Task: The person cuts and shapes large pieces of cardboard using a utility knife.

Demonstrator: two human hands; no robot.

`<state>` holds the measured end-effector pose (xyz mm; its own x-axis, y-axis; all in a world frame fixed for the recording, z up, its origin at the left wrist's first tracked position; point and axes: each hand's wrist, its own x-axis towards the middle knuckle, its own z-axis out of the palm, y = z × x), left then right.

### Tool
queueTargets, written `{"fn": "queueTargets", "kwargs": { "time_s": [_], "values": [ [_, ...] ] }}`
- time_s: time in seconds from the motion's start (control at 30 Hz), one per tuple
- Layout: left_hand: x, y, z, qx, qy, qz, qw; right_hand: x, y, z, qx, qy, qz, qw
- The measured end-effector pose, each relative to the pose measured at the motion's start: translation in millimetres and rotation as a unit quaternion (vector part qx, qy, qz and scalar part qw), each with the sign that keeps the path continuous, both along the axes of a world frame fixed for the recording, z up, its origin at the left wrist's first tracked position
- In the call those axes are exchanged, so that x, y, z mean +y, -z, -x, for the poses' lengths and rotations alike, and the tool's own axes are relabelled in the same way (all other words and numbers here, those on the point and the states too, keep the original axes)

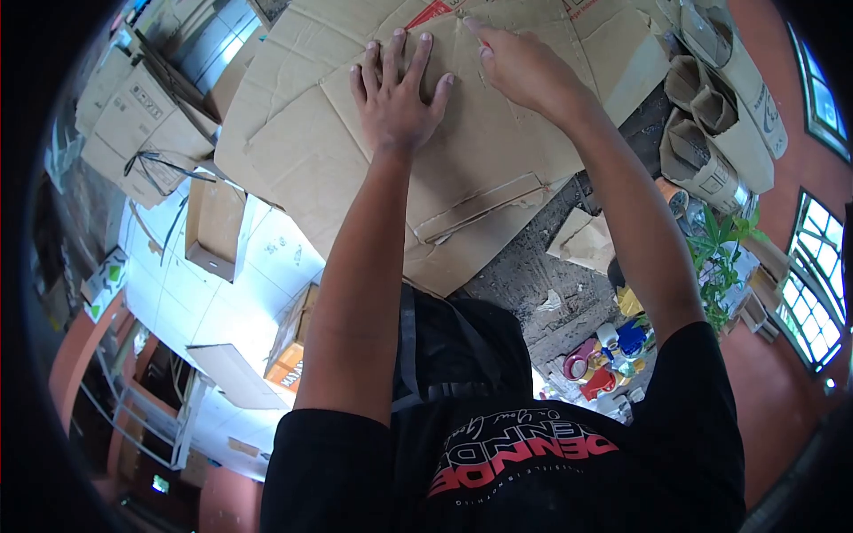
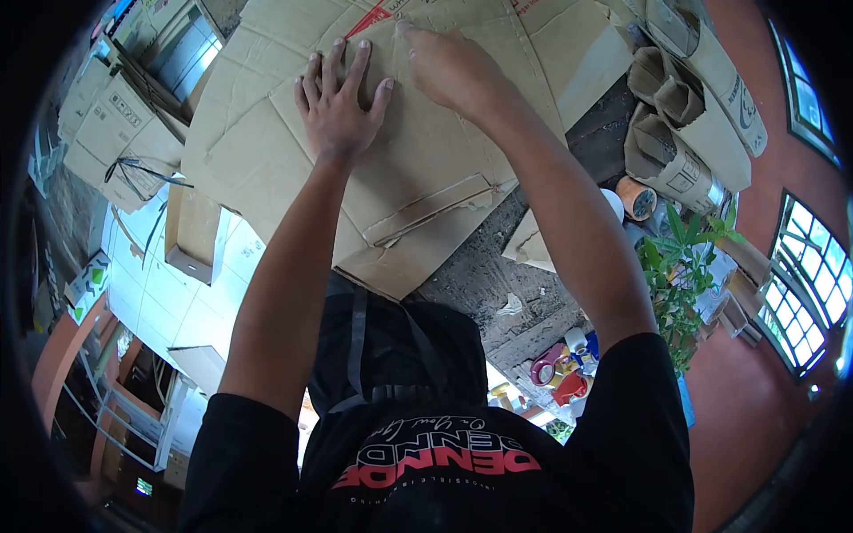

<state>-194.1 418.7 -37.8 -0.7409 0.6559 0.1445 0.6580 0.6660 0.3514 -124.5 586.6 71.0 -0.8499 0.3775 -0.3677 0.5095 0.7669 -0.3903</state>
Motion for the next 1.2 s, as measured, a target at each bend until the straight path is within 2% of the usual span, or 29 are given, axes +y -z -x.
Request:
{"fn": "queueTargets", "kwargs": {
  "time_s": [0.07, 0.17, 0.37, 0.47, 0.77, 0.87, 0.97, 1.03, 1.07, 1.17, 1.2],
  "values": [
    [-0.4, 0.9, -0.1, -0.004, 0.001, -0.003, 1.0, 2.3, -0.4, -10.9, 0.001, -0.019, 0.0, 1.0],
    [-0.1, 4.6, 0.1, 0.007, -0.005, 0.009, 1.0, -10.3, 4.5, -63.2, 0.065, -0.018, 0.029, 0.997],
    [0.0, 3.8, -0.7, 0.011, -0.008, -0.001, 1.0, -63.9, -36.8, -146.1, -0.148, 0.074, 0.061, 0.984],
    [0.2, 4.1, -0.2, 0.011, -0.011, -0.003, 1.0, -84.7, -40.1, -189.1, -0.21, 0.103, 0.074, 0.969],
    [-11.5, 5.9, 0.5, 0.0, 0.028, -0.037, 0.999, -94.9, -35.3, -209.3, -0.172, 0.121, 0.056, 0.976],
    [-15.5, 4.6, -3.0, 0.0, 0.01, -0.002, 1.0, -100.3, -34.6, -220.5, -0.125, 0.118, 0.059, 0.983],
    [-13.3, 2.1, -3.6, -0.008, 0.001, 0.001, 1.0, -104.8, -41.8, -241.0, -0.163, 0.138, 0.1, 0.972],
    [-13.5, 1.8, -5.4, 0.001, 0.008, 0.015, 1.0, -102.9, -52.2, -243.0, -0.132, 0.167, 0.122, 0.969],
    [-14.4, 0.5, -3.1, 0.01, 0.007, 0.022, 1.0, -99.2, -56.5, -238.0, -0.114, 0.177, 0.134, 0.968],
    [-17.4, 4.3, -0.8, -0.049, 0.001, -0.065, 0.997, -88.9, -59.4, -189.6, -0.026, 0.166, 0.15, 0.974],
    [-15.7, 5.0, -0.1, -0.035, 0.002, -0.051, 0.998, -84.3, -57.7, -169.6, -0.005, 0.157, 0.145, 0.977]
  ]
}}
